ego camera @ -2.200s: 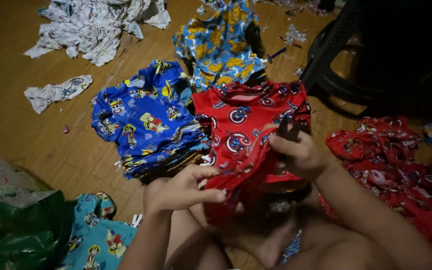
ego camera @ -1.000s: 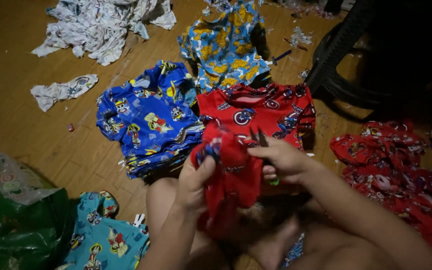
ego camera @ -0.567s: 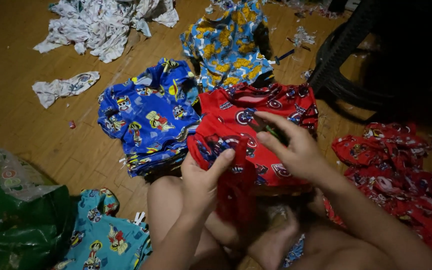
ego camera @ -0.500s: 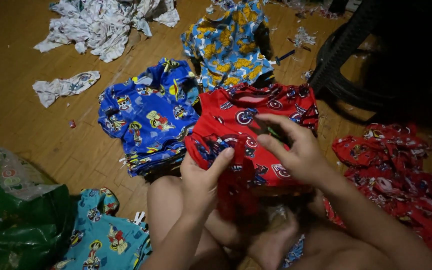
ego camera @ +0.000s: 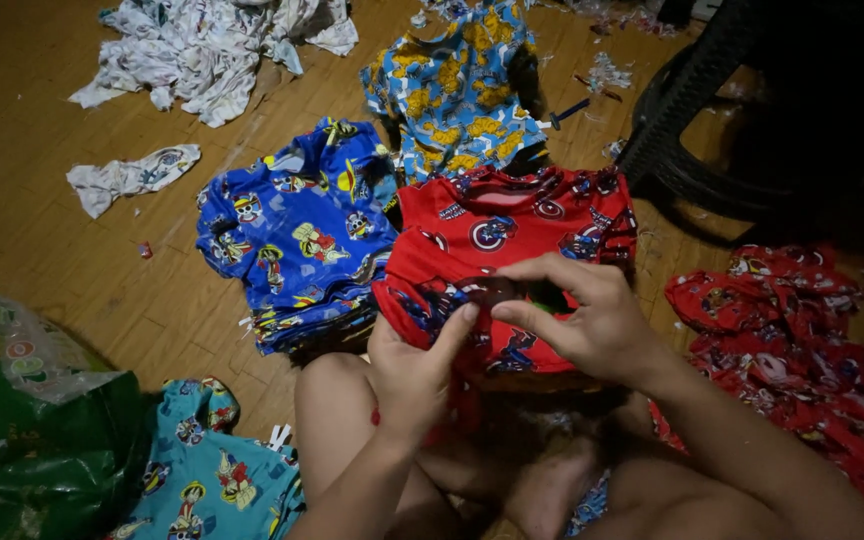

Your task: Trimming loose threads from colorful children's clothing using scissors and stacking the finished pieces.

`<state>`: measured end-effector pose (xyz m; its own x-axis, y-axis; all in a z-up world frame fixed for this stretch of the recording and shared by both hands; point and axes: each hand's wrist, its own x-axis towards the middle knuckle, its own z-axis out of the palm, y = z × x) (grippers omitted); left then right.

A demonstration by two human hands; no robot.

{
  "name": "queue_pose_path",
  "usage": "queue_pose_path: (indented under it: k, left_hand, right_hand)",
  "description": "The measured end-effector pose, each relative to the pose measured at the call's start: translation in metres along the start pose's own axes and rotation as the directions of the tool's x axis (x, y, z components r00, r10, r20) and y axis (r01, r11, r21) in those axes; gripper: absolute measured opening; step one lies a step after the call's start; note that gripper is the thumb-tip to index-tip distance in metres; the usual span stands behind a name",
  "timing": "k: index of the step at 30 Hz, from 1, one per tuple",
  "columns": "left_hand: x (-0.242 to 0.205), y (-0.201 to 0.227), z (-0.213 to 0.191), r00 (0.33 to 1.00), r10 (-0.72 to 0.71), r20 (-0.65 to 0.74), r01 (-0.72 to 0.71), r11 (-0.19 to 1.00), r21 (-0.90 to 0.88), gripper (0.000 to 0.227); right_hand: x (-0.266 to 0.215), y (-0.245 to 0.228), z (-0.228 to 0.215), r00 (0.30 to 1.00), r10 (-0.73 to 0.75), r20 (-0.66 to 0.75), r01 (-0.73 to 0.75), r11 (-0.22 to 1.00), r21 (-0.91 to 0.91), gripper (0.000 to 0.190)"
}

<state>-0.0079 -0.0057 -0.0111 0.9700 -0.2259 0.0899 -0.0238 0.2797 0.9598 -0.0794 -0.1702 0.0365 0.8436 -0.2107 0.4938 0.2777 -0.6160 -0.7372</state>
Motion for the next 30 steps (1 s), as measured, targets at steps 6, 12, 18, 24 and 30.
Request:
queue_pose_path:
  k: [6,12,18,24,30]
  left_hand:
    - [0.001,0.007,-0.001,1.0,0.031,-0.003,-0.031,0.999,-0.01,0.036]
    - [0.0,0.009,0.001,0.999,0.043,0.028,-0.042,0.998,-0.036,0.035]
    - [0.0,0.008,0.001,0.998,0.049,0.044,-0.047,0.998,-0.05,0.036]
    - [0.001,0.008,0.0,0.997,0.055,0.058,-0.05,0.996,-0.08,0.038]
    - [-0.001,0.008,0.003,0.997,0.051,0.062,-0.044,0.994,-0.104,0.039]
  right_hand:
    - [0.0,0.003,-0.003,0.999,0.045,-0.012,-0.045,0.998,0.041,0.025]
    - [-0.001,0.005,-0.002,0.998,0.053,0.016,-0.055,0.993,0.102,0.032]
    - [0.004,-0.001,-0.003,0.998,0.047,0.031,-0.049,0.994,0.092,0.027]
    - [0.001,0.005,-0.003,0.996,0.078,0.033,-0.082,0.985,0.15,0.027]
    - [0.002,0.001,-0.003,0.997,0.073,0.012,-0.074,0.988,0.134,0.017]
